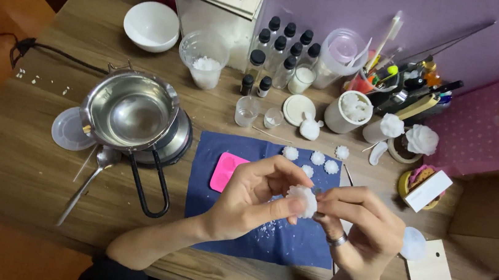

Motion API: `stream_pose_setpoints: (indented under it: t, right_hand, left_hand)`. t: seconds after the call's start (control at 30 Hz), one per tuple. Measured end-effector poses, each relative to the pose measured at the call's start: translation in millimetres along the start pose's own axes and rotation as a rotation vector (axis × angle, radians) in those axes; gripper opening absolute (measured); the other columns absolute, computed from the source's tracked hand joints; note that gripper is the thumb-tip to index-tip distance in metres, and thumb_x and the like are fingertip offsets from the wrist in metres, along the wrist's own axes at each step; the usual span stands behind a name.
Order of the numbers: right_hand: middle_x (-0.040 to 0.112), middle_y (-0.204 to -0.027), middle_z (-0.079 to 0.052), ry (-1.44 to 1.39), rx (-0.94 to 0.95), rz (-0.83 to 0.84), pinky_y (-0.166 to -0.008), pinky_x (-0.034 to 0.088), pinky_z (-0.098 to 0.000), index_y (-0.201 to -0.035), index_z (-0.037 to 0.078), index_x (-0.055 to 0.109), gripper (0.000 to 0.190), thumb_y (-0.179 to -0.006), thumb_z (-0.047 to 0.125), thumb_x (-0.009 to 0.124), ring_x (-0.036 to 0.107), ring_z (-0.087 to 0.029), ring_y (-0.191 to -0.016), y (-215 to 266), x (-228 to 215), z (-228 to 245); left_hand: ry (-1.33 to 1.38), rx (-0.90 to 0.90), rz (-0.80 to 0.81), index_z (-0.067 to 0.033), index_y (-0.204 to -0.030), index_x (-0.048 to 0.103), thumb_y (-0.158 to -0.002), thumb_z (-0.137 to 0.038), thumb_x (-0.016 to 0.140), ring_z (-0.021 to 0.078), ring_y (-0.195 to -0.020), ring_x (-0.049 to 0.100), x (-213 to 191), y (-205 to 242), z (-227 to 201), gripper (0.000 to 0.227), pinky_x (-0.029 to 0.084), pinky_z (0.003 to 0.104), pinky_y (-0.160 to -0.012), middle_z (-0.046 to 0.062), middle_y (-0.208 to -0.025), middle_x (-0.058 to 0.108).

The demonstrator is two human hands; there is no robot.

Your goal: A person is seen demolding small white wax flowers from a pink silicone mold and then using a fine metal tool to clean and refine the edges of each piece.

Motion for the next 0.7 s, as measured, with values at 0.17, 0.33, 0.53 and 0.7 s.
stream_pose_setpoints:
  t: [0.17, 0.33, 0.53, 0.7]
  right_hand:
    - [0.064, -0.073, -0.013, -0.028, -0.008, 0.006, -0.06, 0.05, -0.0225, -0.074, 0.002, 0.062, 0.019, -0.084, 0.018, 0.055, 0.063, -0.017, -0.062, -1.1, -2.2, -1.8]
    - [0.062, -0.071, -0.012, -0.014, -0.007, 0.005, -0.059, 0.048, -0.0234, -0.072, 0.002, 0.061, 0.025, -0.085, 0.021, 0.053, 0.061, -0.017, -0.061, 1.9, -3.3, -1.9]
    - [0.061, -0.071, -0.011, 0.026, -0.02, -0.003, -0.059, 0.046, -0.0245, -0.072, 0.001, 0.06, 0.024, -0.085, 0.02, 0.052, 0.059, -0.017, -0.061, 4.3, -4.9, -4.5]
    - [0.064, -0.072, -0.01, 0.069, -0.035, -0.069, -0.061, 0.05, -0.0246, -0.075, 0.002, 0.059, 0.02, -0.085, 0.017, 0.053, 0.062, -0.018, -0.065, 2.8, -5.8, 1.5]
  left_hand:
    - [0.032, 0.02, 0.034, -0.0014, -0.105, 0.055, -0.088, -0.011, 0.063, 0.0152, -0.068, 0.06, -0.8, 0.3, 0.0, 0.021, 0.053, 0.024, -0.068, 0.01, -0.081, 0.06]
    - [0.043, 0.023, 0.071, -0.0002, -0.108, 0.058, -0.091, -0.011, 0.061, 0.0188, -0.069, 0.061, 2.0, 0.4, -1.7, 0.021, 0.054, 0.024, -0.067, 0.011, -0.086, 0.059]
    - [0.037, -0.086, 0.055, 0.0005, -0.111, 0.055, -0.089, -0.012, 0.062, 0.0187, -0.067, 0.062, 1.8, 0.5, 1.7, 0.027, 0.054, 0.025, -0.069, 0.012, -0.08, 0.061]
    - [0.192, -0.16, 0.048, -0.0025, -0.098, 0.051, -0.086, -0.011, 0.064, 0.0264, -0.074, 0.067, 2.0, -1.0, 3.6, 0.02, 0.056, 0.028, -0.067, 0.012, -0.086, 0.058]
Point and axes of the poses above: each hand's wrist, its own y-axis away from the middle knuckle, its own x-axis out of the palm, z = x × y, the point moved 3 cm from there along -y, towards the middle knuckle
